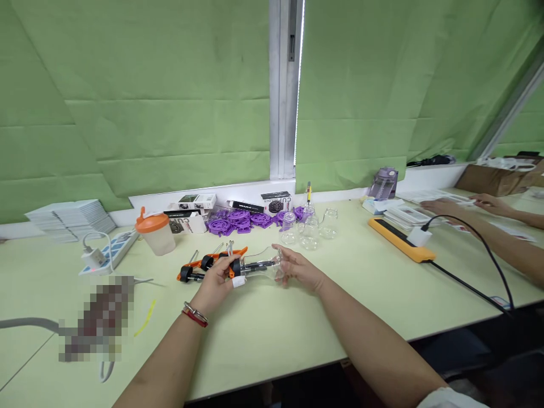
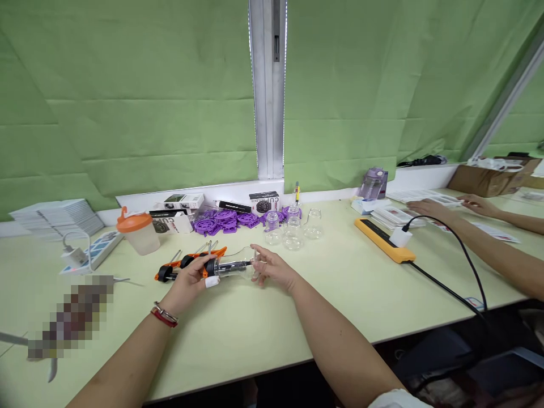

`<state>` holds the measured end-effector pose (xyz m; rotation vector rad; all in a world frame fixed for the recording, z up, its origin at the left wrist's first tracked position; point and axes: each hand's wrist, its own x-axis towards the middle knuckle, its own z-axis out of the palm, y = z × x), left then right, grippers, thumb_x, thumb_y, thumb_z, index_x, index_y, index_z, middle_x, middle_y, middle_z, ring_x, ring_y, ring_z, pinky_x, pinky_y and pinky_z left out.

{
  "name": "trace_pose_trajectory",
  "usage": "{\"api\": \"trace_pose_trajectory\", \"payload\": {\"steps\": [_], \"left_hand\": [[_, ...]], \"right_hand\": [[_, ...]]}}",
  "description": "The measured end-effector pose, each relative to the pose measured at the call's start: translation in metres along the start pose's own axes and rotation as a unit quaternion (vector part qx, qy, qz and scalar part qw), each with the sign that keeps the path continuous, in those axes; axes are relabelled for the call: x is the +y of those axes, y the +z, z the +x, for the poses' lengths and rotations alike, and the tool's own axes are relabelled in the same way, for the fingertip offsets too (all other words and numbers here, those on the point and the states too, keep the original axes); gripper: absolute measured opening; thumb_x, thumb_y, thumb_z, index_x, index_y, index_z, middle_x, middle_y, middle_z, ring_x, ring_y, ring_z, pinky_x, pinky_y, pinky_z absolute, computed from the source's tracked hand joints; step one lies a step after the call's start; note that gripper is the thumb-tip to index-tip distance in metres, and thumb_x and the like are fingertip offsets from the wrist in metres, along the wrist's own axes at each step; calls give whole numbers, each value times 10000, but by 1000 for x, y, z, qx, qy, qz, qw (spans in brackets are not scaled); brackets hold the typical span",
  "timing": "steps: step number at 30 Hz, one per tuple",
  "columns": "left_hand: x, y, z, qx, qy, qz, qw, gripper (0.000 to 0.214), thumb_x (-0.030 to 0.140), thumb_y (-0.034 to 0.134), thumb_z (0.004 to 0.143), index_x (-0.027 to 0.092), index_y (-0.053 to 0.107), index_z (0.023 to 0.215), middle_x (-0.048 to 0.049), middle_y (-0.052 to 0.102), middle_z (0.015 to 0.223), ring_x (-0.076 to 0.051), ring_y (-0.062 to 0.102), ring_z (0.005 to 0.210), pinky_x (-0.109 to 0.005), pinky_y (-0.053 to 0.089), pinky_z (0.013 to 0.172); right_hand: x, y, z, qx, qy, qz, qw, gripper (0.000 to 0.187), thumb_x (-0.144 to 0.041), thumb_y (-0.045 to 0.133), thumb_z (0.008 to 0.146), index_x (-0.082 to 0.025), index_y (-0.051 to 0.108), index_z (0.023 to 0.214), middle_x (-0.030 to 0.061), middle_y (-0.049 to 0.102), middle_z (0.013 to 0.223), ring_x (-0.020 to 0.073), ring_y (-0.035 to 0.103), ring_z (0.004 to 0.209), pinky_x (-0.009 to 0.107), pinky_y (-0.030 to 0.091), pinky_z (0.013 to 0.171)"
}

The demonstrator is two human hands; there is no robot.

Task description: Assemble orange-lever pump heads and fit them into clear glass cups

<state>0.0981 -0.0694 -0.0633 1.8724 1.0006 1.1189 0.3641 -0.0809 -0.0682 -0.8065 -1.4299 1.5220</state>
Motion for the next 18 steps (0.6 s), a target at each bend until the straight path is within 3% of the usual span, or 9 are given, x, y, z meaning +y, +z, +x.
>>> {"api": "trace_pose_trajectory", "payload": {"steps": [4,7,9,11,18], "left_hand": [[-3,-1,0,-3,7,17,1000,528,294,745,688,226,588,1187,-89,572,1156,-253,539,1072,-444,408,969],[-4,-1,0,-7,5,19,1000,531,308,741,696,229,580,1196,-87,564,1162,-247,536,1078,-438,398,979],[-5,-2,1,-5,6,21,1000,536,318,742,694,228,579,1197,-85,566,1154,-245,536,1077,-438,397,982],[-6,-2,1,-4,5,18,1000,541,326,743,693,223,577,1197,-87,567,1151,-244,541,1069,-437,405,973],[-4,-1,-1,-14,-8,0,1000,544,317,733,699,220,566,1208,-91,556,1174,-240,544,1069,-428,417,966]], "right_hand": [[1,0,1,11,14,-10,1000,741,-584,605,772,-213,404,1382,103,613,977,146,636,616,252,477,487],[-1,-1,-1,1,3,-13,1000,791,-536,662,747,-253,350,1418,150,546,1210,174,640,805,268,509,583],[-3,-2,-2,-4,-12,-9,1000,856,-422,741,709,-319,298,1434,144,405,1388,188,597,968,284,520,689],[-5,-3,-2,-5,-29,-6,1000,877,-329,781,676,-347,316,1419,123,345,1431,185,564,1024,290,517,738],[-3,0,1,18,-15,-14,1000,721,-433,703,737,-258,418,1376,109,544,1134,175,650,781,264,502,559]]}}
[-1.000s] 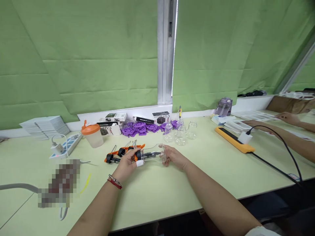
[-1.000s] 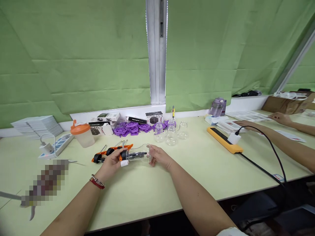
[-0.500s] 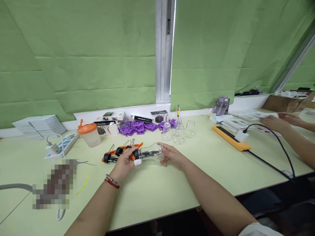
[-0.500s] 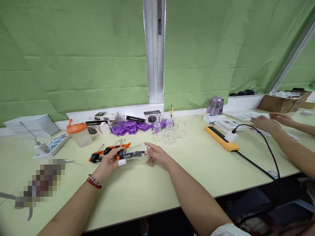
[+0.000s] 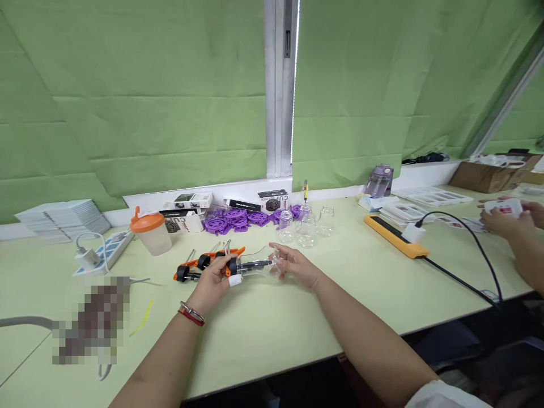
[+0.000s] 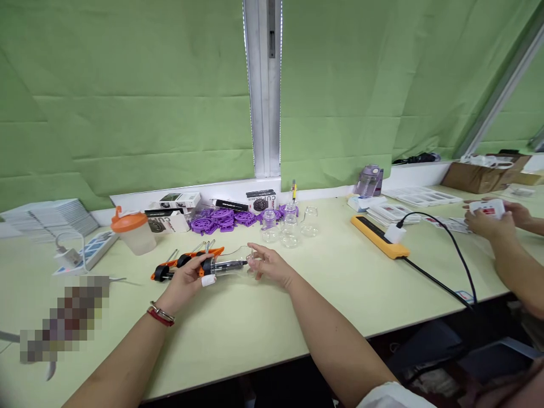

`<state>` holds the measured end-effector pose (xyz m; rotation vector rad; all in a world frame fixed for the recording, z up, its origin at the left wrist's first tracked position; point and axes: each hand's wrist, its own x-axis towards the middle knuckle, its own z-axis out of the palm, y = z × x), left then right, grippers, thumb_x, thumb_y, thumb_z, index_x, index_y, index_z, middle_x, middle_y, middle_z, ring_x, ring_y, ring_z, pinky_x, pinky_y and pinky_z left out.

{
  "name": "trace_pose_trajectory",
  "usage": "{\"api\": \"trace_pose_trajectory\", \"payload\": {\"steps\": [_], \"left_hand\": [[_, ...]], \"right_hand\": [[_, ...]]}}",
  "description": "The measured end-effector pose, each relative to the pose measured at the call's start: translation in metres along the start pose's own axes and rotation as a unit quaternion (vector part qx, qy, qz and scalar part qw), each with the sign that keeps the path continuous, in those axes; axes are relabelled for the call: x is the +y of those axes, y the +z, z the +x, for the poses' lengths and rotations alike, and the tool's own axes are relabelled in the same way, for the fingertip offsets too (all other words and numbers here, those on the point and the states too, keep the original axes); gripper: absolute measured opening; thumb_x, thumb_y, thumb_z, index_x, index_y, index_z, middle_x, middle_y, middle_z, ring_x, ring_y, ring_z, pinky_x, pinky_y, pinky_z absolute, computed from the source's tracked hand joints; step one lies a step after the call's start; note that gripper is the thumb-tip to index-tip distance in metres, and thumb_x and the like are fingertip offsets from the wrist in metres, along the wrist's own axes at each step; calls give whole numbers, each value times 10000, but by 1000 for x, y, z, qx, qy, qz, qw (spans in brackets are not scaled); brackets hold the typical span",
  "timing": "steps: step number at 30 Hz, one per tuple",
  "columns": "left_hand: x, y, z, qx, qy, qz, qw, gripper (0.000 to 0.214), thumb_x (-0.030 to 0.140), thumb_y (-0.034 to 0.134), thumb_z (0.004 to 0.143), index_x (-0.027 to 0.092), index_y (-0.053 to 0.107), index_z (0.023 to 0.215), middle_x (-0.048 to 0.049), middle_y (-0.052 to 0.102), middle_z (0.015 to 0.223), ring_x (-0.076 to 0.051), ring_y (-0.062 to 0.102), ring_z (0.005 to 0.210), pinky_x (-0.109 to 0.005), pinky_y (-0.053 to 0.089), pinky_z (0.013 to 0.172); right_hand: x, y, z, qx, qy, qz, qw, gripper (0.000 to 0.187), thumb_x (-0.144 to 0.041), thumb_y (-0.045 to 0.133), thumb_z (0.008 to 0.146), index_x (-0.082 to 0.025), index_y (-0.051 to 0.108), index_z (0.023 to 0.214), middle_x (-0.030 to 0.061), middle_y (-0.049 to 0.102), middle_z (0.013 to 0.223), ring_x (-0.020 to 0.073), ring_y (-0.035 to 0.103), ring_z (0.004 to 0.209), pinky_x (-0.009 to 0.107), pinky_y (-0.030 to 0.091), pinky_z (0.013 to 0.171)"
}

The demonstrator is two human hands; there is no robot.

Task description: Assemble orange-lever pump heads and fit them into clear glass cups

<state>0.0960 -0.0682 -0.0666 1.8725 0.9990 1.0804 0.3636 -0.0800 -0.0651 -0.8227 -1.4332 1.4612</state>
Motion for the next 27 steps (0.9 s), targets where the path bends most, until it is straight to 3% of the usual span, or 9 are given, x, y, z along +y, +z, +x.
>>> {"api": "trace_pose_trajectory", "payload": {"steps": [4,8,10,13,17,21,24,27], "left_hand": [[4,1,0,2,5,4,1000,527,297,731,695,214,582,1193,-91,571,1136,-242,559,1037,-424,438,940],[5,1,0,10,14,24,1000,511,278,734,683,223,595,1172,-83,582,1110,-244,557,1042,-454,421,963],[5,2,1,14,12,21,1000,514,277,736,677,220,597,1169,-84,579,1120,-243,560,1050,-459,414,976],[5,3,0,19,6,10,1000,527,285,742,668,207,597,1169,-91,573,1136,-244,568,1056,-453,421,980],[5,3,-1,17,1,5,1000,546,299,753,659,201,601,1174,-95,588,1148,-255,576,1061,-444,429,979],[6,3,-1,16,-11,-10,1000,567,301,758,654,199,594,1187,-96,586,1161,-257,577,1066,-443,429,981],[5,3,-1,21,-11,-16,1000,558,288,759,650,204,596,1177,-93,574,1168,-253,564,1085,-453,406,1002],[4,3,0,27,-4,-13,1000,543,279,757,648,220,603,1165,-81,572,1153,-243,560,1074,-461,401,1001]], "right_hand": [[3,-2,0,6,20,-8,1000,693,-518,611,796,-201,418,1382,120,575,1076,172,642,756,251,477,529],[4,-6,-1,-18,-12,6,1000,848,-395,749,707,-316,307,1427,118,436,1337,167,582,941,276,514,675],[4,-7,-1,-20,-31,13,999,890,-299,810,634,-351,347,1392,98,381,1385,148,561,945,290,518,722],[5,-5,0,-2,-37,9,999,759,-298,808,625,-301,459,1299,99,465,1275,151,588,886,280,517,670],[4,-2,2,9,-7,-2,1000,658,-441,740,685,-246,478,1256,92,545,1084,181,648,778,254,489,538],[4,-1,2,18,12,-6,1000,630,-537,685,711,-220,496,1222,86,558,1033,169,651,703,261,479,527],[4,-2,1,9,-4,-7,1000,693,-524,686,720,-241,442,1303,110,522,1140,175,633,812,269,487,594],[3,-3,0,-9,-35,-2,999,814,-389,773,669,-316,370,1372,108,378,1345,158,566,954,286,495,727]]}}
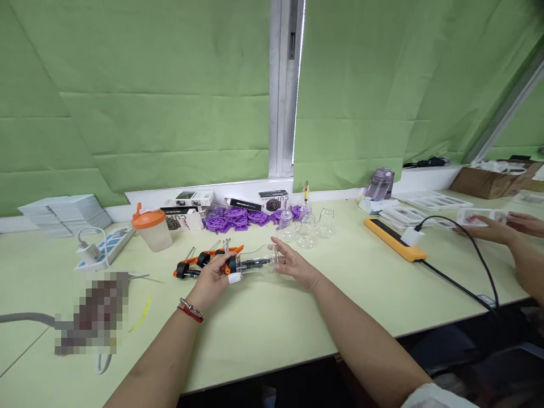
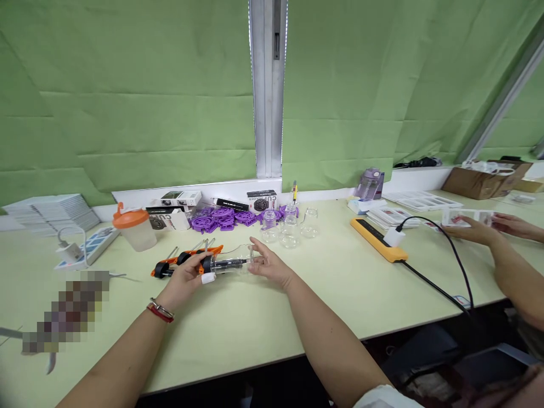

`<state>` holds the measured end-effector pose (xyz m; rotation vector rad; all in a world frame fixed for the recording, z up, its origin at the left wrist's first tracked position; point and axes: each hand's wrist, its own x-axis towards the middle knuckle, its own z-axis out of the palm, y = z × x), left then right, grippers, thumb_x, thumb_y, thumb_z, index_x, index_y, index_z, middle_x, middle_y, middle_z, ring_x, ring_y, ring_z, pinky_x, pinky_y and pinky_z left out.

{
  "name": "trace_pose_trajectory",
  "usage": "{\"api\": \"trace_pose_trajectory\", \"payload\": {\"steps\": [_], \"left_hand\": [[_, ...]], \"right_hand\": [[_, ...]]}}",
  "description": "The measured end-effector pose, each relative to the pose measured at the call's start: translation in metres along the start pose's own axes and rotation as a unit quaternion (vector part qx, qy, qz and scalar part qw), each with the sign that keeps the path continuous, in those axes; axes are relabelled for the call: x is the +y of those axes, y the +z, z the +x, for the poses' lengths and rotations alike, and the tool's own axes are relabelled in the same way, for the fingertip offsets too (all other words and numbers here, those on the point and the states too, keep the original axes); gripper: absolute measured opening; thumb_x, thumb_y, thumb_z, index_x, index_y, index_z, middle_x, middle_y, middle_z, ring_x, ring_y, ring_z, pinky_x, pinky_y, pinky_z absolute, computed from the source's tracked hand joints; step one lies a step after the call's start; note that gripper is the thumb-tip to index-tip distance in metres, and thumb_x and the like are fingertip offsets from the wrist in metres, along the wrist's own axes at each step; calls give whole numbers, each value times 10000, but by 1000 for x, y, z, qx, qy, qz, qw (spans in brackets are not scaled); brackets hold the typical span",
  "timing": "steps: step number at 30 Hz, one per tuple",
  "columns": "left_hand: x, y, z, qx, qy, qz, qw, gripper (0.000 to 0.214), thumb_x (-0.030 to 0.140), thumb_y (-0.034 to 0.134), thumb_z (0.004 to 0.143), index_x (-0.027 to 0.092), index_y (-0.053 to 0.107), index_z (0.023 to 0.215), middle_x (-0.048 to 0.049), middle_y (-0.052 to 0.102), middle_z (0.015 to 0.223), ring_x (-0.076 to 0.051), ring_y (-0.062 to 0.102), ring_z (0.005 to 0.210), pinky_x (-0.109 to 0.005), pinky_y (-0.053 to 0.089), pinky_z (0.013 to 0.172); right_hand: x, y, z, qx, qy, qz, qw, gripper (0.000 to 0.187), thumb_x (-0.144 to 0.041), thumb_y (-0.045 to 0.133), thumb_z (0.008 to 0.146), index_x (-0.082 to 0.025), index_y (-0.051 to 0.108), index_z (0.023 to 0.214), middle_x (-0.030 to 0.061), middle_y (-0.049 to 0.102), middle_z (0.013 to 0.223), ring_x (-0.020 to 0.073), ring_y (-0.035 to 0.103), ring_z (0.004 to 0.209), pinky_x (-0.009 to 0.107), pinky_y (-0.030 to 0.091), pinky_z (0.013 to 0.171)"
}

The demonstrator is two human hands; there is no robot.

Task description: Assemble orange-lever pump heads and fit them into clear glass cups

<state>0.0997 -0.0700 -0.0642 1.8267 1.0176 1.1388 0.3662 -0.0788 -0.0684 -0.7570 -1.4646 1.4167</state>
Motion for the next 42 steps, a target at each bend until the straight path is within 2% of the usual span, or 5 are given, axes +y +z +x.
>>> {"api": "trace_pose_trajectory", "payload": {"steps": [6,21,27,32,42], "left_hand": [[1,-1,0,-9,12,20,1000,540,283,762,654,221,610,1169,-78,584,1078,-235,565,1020,-455,409,981],[4,2,-1,-17,-3,-15,1000,556,283,778,635,203,617,1162,-98,589,1133,-253,564,1058,-442,417,983],[5,1,0,1,-6,-16,1000,551,290,772,633,202,622,1156,-98,598,1138,-249,569,1044,-453,432,967],[6,2,-1,0,-12,-30,999,564,282,772,628,193,616,1163,-103,589,1153,-251,571,1036,-451,440,955],[5,1,1,1,15,-4,1000,531,267,773,625,217,633,1135,-75,595,1089,-241,561,1035,-464,412,983]], "right_hand": [[1,-2,0,-9,-16,-8,1000,721,-279,788,655,-308,476,1303,79,446,1277,130,550,903,267,482,725],[-1,3,1,24,50,-19,998,627,-589,602,765,-201,516,1250,83,586,998,132,630,620,204,393,437],[0,0,-1,4,-18,-18,1000,785,-433,728,713,-326,364,1400,107,350,1410,164,569,946,256,499,670],[-3,0,-1,-8,-32,-19,999,789,-275,789,654,-332,434,1356,83,408,1347,126,532,898,260,488,709],[8,1,7,7,4,-45,999,678,-606,558,788,-197,481,1323,78,562,1022,132,613,670,236,449,521]]}}
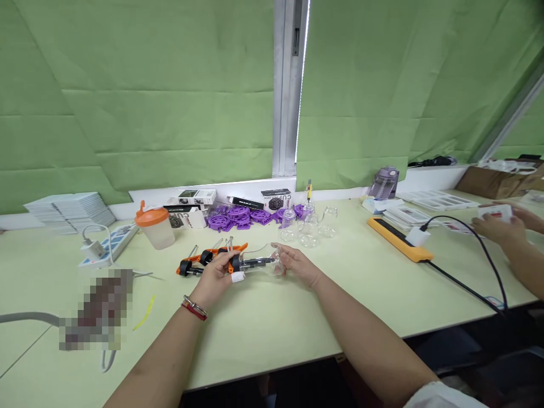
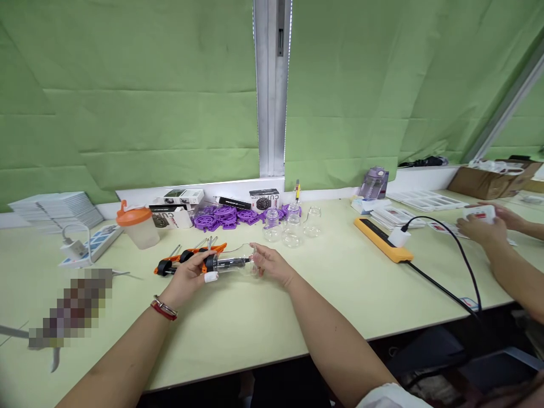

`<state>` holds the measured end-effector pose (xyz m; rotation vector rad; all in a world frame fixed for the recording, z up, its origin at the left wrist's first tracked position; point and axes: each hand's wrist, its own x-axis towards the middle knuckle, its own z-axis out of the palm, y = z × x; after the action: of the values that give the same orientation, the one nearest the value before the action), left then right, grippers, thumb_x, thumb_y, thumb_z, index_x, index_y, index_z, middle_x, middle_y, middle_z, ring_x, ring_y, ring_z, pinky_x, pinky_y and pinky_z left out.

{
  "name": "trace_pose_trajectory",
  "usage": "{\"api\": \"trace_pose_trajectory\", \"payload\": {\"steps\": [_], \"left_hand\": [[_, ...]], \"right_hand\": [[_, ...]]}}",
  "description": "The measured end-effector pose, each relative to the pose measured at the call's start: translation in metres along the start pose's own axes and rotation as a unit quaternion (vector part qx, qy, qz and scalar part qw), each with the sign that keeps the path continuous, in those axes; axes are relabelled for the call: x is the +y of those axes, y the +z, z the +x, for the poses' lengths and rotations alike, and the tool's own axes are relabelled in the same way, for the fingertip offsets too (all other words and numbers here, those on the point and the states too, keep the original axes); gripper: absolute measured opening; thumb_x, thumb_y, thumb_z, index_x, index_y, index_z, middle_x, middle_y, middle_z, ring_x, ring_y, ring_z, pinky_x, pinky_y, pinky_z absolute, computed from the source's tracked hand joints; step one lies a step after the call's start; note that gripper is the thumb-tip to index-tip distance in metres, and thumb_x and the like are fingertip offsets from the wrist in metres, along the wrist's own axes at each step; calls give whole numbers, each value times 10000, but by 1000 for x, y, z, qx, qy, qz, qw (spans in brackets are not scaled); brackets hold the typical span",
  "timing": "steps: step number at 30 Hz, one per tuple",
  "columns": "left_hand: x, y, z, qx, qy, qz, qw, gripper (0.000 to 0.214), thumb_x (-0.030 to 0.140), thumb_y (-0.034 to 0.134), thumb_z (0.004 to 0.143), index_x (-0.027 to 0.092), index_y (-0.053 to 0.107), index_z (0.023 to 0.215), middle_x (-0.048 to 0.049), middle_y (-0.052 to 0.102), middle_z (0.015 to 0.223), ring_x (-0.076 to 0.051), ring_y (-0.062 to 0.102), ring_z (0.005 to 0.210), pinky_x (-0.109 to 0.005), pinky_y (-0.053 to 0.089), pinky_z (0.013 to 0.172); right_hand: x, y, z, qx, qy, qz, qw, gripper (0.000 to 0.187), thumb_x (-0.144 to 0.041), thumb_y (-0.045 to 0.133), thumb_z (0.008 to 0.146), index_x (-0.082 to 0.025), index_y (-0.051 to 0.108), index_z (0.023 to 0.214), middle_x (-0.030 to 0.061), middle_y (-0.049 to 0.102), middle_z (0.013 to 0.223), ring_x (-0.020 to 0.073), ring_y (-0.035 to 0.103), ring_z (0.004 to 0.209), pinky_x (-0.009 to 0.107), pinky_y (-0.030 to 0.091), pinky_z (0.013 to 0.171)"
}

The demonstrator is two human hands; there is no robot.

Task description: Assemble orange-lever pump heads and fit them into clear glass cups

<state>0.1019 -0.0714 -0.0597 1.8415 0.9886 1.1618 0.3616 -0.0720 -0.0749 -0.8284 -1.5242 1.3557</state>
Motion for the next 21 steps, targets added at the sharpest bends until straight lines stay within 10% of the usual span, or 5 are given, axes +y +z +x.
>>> {"api": "trace_pose_trajectory", "payload": {"steps": [8,21], "left_hand": [[-4,-2,1,10,-17,-26,999,542,263,776,621,205,634,1141,-94,595,1156,-257,554,1087,-467,396,1003],[-2,-3,0,7,-28,-39,999,564,269,781,618,198,624,1155,-98,597,1195,-260,556,1105,-473,396,1012]], "right_hand": [[-8,-6,-7,-33,-22,40,998,920,-357,772,675,-388,255,1435,102,274,1447,161,549,982,296,500,748],[-4,-2,-3,-22,-8,-19,1000,751,-629,587,754,-194,441,1348,78,593,947,151,615,715,271,472,596]]}}
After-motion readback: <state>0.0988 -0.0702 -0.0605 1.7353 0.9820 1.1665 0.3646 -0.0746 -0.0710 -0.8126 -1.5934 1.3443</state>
